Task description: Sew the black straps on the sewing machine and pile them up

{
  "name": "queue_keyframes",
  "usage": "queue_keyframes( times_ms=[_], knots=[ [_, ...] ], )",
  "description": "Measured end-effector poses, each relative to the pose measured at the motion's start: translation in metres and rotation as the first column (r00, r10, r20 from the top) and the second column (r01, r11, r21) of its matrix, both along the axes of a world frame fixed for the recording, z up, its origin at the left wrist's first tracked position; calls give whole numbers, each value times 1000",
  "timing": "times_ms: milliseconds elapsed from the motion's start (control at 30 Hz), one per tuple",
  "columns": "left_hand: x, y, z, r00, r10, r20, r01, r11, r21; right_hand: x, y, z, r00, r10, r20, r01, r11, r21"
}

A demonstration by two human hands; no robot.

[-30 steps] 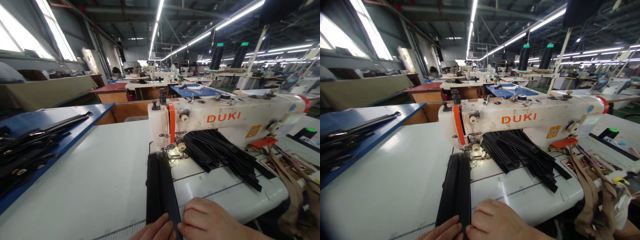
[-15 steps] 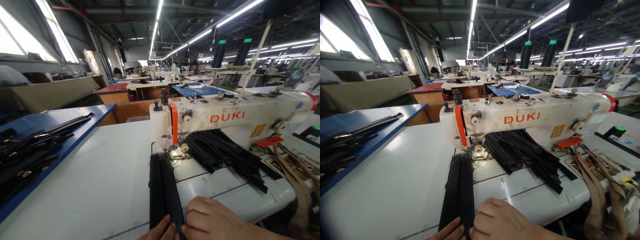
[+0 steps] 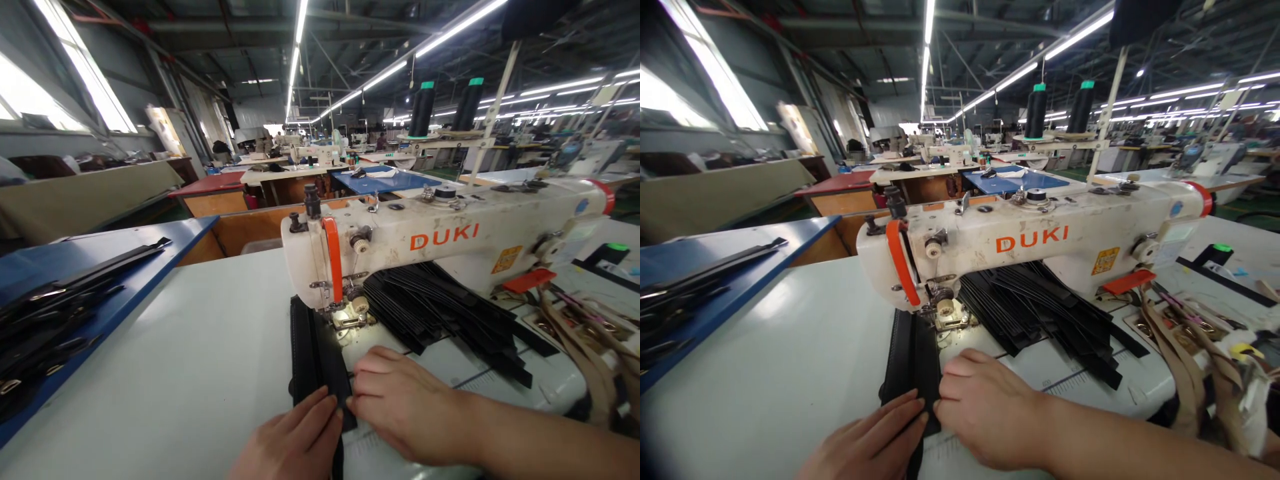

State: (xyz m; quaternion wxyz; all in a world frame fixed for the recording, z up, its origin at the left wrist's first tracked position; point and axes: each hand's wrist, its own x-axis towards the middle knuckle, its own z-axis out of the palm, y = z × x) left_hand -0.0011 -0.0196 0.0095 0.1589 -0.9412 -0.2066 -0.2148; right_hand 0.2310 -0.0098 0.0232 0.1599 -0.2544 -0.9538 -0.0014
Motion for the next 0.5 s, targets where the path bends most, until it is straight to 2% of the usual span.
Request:
queue_keyframes(
  times_ms=[133,367,500],
  knots=[
    [1,19,-2,997,4,78,-4,1000,-1,-1,19,-3,999,-40,17,40,999,24],
    [4,51,13,999,33,21,-33,999,-26,-7,44,-6,994,-105,3,105,993,46],
    [2,69,13,998,53,16,-51,996,-77,-11,48,-10,984,-178,-22,179,983,31]
  ],
)
